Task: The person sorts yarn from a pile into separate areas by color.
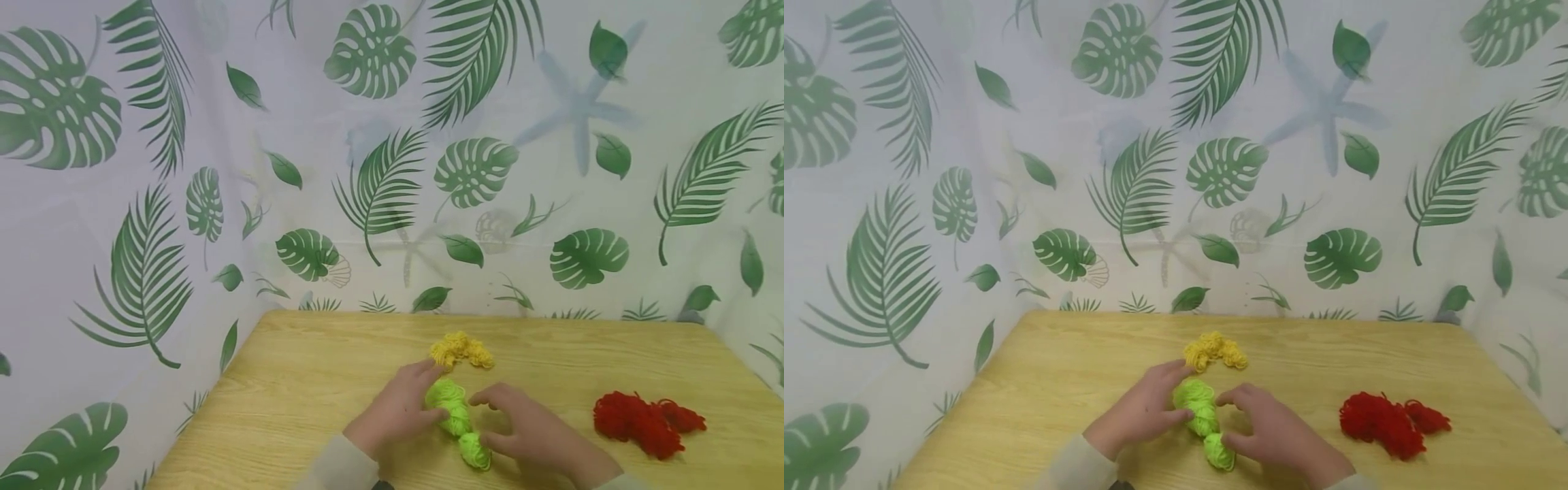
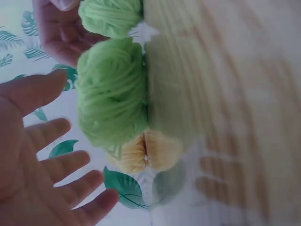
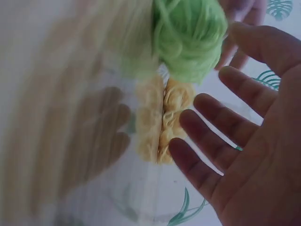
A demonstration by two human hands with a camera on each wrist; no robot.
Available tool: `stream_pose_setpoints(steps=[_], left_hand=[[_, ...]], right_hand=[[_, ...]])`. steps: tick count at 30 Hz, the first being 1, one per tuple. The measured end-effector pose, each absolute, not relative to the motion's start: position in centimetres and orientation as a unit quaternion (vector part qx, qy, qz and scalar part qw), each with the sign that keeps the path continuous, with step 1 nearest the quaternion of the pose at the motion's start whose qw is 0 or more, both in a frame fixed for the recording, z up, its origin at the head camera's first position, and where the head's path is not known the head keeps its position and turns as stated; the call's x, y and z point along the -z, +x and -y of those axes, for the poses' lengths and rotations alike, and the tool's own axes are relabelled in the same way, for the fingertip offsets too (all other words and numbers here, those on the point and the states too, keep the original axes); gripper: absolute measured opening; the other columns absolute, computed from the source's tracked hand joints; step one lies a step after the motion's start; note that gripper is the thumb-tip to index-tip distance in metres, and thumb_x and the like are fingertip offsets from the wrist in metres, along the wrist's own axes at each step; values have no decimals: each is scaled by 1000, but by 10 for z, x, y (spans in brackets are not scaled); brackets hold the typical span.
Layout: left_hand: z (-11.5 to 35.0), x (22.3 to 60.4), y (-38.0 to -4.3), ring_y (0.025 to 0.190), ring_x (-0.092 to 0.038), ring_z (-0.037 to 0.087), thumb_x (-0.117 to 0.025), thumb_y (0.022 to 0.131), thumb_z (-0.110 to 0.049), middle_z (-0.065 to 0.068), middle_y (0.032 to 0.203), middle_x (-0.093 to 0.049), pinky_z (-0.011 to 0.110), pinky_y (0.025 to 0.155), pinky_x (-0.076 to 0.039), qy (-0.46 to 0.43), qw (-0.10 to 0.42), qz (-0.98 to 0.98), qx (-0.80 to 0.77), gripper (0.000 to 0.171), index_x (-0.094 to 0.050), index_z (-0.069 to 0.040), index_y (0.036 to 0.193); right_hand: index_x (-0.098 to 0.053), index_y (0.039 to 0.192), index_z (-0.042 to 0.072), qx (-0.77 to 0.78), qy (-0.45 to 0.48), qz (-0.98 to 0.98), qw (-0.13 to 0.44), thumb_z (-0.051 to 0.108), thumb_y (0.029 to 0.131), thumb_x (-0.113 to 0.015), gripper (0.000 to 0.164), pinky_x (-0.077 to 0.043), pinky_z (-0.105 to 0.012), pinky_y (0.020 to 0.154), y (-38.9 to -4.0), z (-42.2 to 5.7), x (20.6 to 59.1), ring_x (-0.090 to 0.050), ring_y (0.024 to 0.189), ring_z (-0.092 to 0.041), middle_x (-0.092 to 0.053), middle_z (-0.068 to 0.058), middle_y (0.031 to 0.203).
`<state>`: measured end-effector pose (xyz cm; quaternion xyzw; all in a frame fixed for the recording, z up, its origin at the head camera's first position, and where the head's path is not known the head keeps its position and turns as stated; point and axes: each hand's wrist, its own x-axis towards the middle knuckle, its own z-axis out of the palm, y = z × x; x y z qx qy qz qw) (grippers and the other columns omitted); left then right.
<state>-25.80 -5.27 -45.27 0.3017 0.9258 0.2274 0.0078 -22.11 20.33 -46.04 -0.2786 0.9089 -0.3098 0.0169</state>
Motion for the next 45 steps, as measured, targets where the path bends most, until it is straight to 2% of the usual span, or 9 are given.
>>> stream_pose_setpoints(steps=[8, 12, 16, 19, 23, 26, 31, 37, 45], left_hand=[[52, 457, -251, 148, -29, 22, -78, 90, -29, 0, 165, -27, 44, 114, -34, 356, 52, -904, -234, 71, -45, -31, 153], [52, 457, -251, 145, -34, 18, -79, 88, -25, -4, 160, -35, 41, 114, -34, 359, 71, -900, -237, 67, -52, -32, 148], [54, 458, -248, 124, -48, 9, -80, 86, -22, -11, 138, -49, 34, 105, -44, 330, 92, -905, -251, 62, -58, -35, 142], [56, 460, -246, 107, -50, 5, -81, 84, -24, -13, 121, -48, 30, 95, -48, 310, 103, -905, -271, 52, -65, -36, 131], [56, 462, -245, 122, -50, 10, -81, 83, -27, -13, 136, -49, 35, 101, -47, 308, 102, -909, -262, 36, -69, -36, 116], [56, 463, -246, 130, -47, 11, -79, 82, -23, -14, 140, -51, 35, 106, -43, 325, 94, -909, -246, 33, -69, -34, 112], [55, 463, -248, 107, -50, 1, -79, 82, -25, -19, 113, -56, 25, 93, -46, 344, 92, -903, -241, 32, -69, -30, 112], [54, 462, -249, 96, -49, 1, -81, 83, -28, -19, 103, -55, 22, 84, -46, 341, 95, -905, -236, 31, -71, -28, 112], [53, 462, -248, 88, -51, 1, -80, 84, -31, -18, 96, -55, 22, 79, -46, 330, 98, -908, -239, 25, -72, -29, 107]], right_hand=[[-62, 129, 29, 311, -256, -911, 85, 47, 87, -75, 47, -49, -52, 96, -208, -199, 462, -56, 111, -14, -59, 13, 123], [-62, 125, 31, 327, -247, -906, 104, 46, 85, -77, 45, -48, -49, 97, -207, -201, 464, -55, 109, -13, -59, 16, 121], [-62, 121, 32, 364, -231, -890, 145, 42, 87, -78, 39, -50, -44, 92, -207, -199, 467, -55, 103, -15, -60, 16, 115], [-63, 118, 33, 373, -218, -886, 168, 42, 88, -77, 34, -50, -44, 91, -207, -198, 468, -54, 100, -16, -59, 14, 112], [-64, 116, 32, 367, -213, -889, 174, 40, 88, -77, 32, -49, -46, 91, -207, -197, 469, -53, 100, -17, -59, 13, 110], [-65, 115, 31, 382, -208, -881, 186, 36, 89, -76, 29, -49, -46, 89, -207, -198, 470, -53, 98, -19, -60, 11, 108], [-64, 111, 31, 415, -203, -861, 212, 30, 90, -73, 23, -47, -43, 85, -207, -200, 472, -54, 99, -22, -62, 5, 107], [-63, 112, 30, 424, -209, -854, 219, 29, 90, -73, 24, -46, -40, 84, -209, -200, 473, -54, 100, -22, -61, 4, 108], [-62, 112, 29, 429, -200, -852, 223, 27, 90, -74, 25, -46, -42, 84, -208, -200, 475, -54, 99, -23, -61, 3, 107]])
